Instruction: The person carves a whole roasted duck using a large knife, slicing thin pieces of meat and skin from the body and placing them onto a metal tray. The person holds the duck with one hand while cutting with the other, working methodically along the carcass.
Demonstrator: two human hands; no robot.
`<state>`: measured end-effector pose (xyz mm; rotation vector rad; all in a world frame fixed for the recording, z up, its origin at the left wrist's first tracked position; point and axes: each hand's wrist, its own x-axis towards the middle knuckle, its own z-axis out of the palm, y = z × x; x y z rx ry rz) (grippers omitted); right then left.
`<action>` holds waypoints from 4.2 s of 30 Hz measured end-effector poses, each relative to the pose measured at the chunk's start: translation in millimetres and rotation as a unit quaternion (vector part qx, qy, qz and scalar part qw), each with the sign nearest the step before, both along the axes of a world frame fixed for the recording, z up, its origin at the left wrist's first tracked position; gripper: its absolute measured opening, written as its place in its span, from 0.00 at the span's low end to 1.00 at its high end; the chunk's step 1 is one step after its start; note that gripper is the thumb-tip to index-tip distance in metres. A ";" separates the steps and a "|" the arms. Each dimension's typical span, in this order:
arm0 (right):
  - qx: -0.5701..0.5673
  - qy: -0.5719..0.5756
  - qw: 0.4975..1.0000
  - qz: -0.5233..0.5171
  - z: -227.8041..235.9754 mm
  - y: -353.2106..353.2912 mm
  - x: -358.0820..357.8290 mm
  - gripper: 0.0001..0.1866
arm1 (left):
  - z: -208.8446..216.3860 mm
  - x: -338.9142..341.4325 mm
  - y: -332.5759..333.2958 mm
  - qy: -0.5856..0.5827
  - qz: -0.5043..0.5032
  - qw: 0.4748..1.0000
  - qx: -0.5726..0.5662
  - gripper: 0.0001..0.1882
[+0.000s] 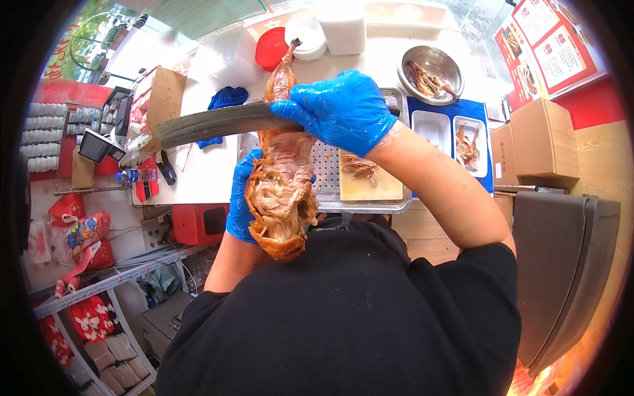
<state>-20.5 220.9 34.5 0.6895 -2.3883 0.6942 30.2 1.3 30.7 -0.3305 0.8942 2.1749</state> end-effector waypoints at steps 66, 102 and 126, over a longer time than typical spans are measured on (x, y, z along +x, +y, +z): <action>0.120 -0.386 0.892 -0.202 -124.4 128.0 78.2 0.36 | -49.6 -19.8 -13.0 0.001 0.107 0.992 -0.066 0.25; 0.000 -0.039 0.996 -0.077 -13.9 44.5 22.5 0.16 | -19.0 -6.9 12.9 -0.014 0.012 1.000 -0.010 0.31; 0.012 0.059 0.998 -0.011 4.6 6.5 5.5 0.17 | -2.8 7.1 -1.0 0.000 -0.014 1.000 0.013 0.35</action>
